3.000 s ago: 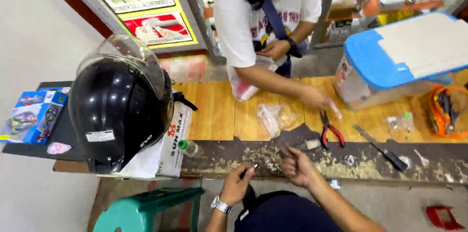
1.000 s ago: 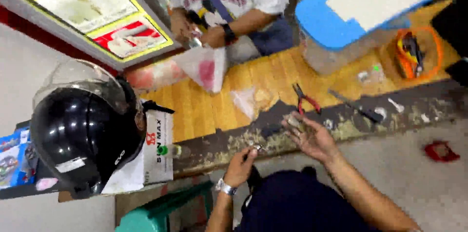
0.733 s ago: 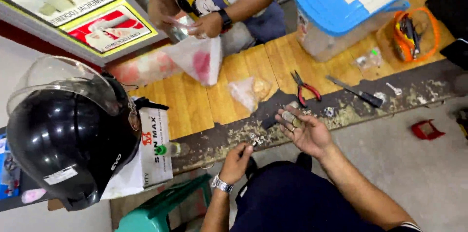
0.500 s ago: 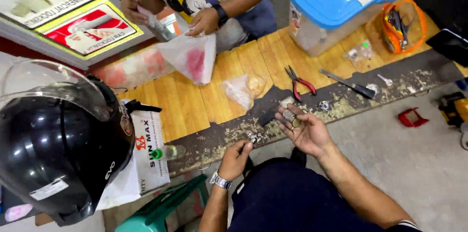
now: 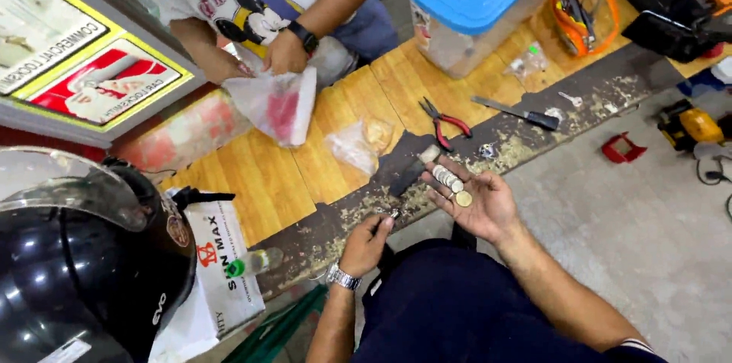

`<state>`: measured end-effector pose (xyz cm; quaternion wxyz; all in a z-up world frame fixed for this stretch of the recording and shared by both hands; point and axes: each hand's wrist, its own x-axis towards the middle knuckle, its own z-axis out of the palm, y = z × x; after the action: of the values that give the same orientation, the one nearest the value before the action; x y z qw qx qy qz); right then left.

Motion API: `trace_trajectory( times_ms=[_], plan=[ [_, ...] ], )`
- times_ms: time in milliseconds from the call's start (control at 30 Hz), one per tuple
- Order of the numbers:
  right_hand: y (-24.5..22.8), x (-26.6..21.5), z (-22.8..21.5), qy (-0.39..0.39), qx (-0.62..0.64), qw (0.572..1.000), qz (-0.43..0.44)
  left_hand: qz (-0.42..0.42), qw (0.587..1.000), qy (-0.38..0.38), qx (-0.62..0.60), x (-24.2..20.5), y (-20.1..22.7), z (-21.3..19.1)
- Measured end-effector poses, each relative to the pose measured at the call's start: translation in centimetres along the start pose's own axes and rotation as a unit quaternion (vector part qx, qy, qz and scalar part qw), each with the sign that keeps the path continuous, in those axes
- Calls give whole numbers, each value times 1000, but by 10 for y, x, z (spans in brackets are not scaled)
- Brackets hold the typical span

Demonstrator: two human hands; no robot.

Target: A person is servicing a lock cylinder at a workbench, using pliers to manipulate internal parts and a file to adjust the metal components.

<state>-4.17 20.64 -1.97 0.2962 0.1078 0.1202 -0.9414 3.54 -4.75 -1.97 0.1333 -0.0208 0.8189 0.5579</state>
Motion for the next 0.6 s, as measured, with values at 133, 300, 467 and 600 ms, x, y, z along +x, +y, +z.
trace_trajectory(
  times_ms=[133, 300, 467, 600],
  plan=[
    [-3, 0, -8, 6, -2, 1000, -18, 3, 1000, -18, 10, 9, -3, 0],
    [-7, -2, -7, 19, -30, 998, -48, 0, 999, -28, 21, 14, -3, 2],
    [-11, -2, -6, 21, -39, 998, -52, -3, 999, -26, 31, 16, -1, 4],
    [-12, -1, -8, 18, -34, 998, -47, 6, 999, -30, 23, 18, 4, 3]
  ],
)
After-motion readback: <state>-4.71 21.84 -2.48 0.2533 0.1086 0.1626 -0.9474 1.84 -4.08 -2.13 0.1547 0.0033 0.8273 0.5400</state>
